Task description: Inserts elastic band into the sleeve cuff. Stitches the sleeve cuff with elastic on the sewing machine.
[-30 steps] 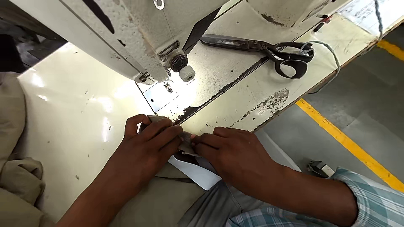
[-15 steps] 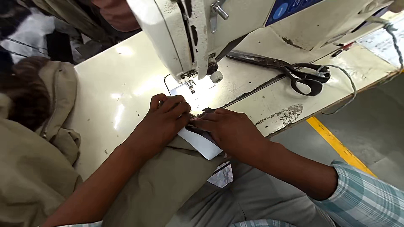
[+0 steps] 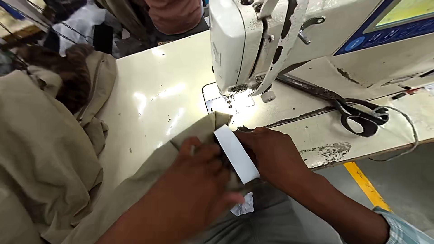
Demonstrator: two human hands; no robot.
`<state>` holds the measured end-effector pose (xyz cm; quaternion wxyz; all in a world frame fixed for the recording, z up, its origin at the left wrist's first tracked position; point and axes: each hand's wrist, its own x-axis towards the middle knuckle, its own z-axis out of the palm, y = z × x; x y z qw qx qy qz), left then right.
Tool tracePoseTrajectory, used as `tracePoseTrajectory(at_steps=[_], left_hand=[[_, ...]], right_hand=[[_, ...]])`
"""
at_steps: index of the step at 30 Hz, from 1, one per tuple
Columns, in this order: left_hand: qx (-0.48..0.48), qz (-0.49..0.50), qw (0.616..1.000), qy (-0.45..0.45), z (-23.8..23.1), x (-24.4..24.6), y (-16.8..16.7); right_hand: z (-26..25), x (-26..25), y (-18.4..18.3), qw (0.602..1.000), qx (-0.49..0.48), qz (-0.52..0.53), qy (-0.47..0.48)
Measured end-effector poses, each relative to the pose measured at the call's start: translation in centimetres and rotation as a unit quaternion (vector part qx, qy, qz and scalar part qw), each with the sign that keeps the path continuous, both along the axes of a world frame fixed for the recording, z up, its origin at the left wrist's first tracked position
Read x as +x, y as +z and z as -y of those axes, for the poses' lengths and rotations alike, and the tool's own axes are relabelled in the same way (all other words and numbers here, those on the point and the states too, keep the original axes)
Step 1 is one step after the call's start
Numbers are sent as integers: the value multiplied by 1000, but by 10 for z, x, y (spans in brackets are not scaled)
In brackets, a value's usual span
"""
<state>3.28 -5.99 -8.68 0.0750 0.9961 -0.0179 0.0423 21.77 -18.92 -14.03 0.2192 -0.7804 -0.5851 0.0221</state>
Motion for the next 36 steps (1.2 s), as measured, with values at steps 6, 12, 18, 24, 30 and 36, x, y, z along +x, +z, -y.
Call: tracePoseTrajectory(at_steps=[6, 12, 18, 24, 30, 36], left_hand=[[21, -83, 996, 40, -27, 18, -8], [-148, -117, 982, -24, 18, 16, -2], [4, -17, 992, 128, -11, 19, -21], [104, -35, 982, 154, -23, 25, -19], [53, -84, 983, 156, -16, 31, -15], [73, -98, 979, 162, -16, 30, -11]], right_hand=[[-1, -1, 3, 1000, -24, -7, -9], [-6, 1, 12, 998, -53, -27, -27], [-5, 0, 13, 998, -59, -7, -25], [-2, 2, 7, 998, -42, -31, -21], [-2, 6, 4, 997, -39, -55, -23], [-2, 6, 5, 997, -46, -59, -24]])
